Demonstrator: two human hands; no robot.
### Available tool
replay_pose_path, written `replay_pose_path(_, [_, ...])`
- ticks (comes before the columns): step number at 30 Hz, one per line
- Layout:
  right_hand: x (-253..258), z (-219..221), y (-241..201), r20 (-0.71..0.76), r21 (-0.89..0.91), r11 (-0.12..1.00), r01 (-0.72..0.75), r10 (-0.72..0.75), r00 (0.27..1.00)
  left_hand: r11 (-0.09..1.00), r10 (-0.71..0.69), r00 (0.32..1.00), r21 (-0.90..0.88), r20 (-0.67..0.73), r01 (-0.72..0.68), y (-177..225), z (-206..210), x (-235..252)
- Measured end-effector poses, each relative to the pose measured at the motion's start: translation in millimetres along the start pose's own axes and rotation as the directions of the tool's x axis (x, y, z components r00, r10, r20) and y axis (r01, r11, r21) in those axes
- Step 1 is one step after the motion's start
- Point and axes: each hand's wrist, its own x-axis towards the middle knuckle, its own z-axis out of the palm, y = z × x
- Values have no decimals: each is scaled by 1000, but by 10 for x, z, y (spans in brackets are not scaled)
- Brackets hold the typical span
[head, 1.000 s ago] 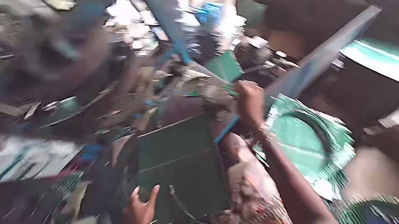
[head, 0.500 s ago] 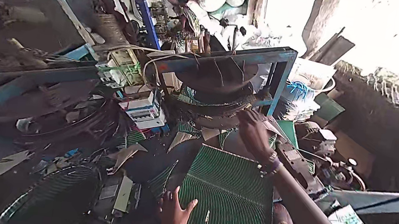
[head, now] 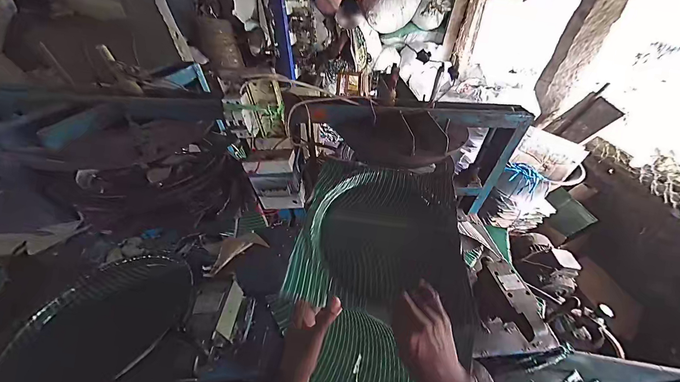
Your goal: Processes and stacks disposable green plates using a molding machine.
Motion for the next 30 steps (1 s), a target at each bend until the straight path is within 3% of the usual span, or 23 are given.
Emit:
replay_pose_path(2, [-665,-105,-264,127,72,997,-14,5,992,998,-39,984,51,-172,48,-28,33,-160])
replay_pose_path(3, [-961,-143,-335,246,137,989,-52,17,969,993,-35,982,108,-184,56,-168,20,-262])
replay_pose_path(5, [-1303,-279,-378,561,283,922,-265,65,825,952,-85,992,286,-92,109,-496,-100,-519])
replay_pose_path(6, [-1333,-348,-345,647,297,886,-356,87,758,923,-118,991,360,-59,132,-610,-172,-634])
replay_pose_path(7, [-1296,-419,-281,666,293,872,-392,108,738,906,-127,991,402,-38,132,-672,-217,-728])
replay_pose_path(9, [-1087,-525,-136,581,303,895,-326,97,808,889,-118,993,446,5,103,-628,-261,-855])
replay_pose_path(11, [-685,-525,-4,447,326,930,-169,6,895,879,-16,997,477,72,-20,-485,-250,-857])
replay_pose_path(14, [-91,-348,186,374,297,953,51,-166,913,846,217,939,428,266,-317,-247,-217,-834])
replay_pose_path(17, [224,-246,459,390,352,932,90,-233,891,855,289,871,302,397,-421,-41,-314,-770])
replay_pose_path(19, [308,-407,649,376,363,931,46,-192,906,927,223,899,204,377,-316,58,-611,-659])
replay_pose_path(21, [240,-641,911,338,373,918,-132,-2,941,937,99,950,293,296,-190,38,-1110,-630])
replay_pose_path(24, [47,-931,1260,285,371,852,-370,275,918,688,-131,968,723,214,-66,-35,-1632,-619])
replay_pose_path(26, [3,-1009,1323,264,360,831,-424,345,901,666,-64,955,725,289,-175,40,-1482,-574])
replay_pose_path(28, [-35,-986,1309,306,363,808,-464,366,879,755,64,910,577,409,-312,108,-1042,-526])
replay_pose_path(30, [-42,-927,1288,351,395,776,-492,367,861,752,128,877,531,463,-390,96,-593,-466])
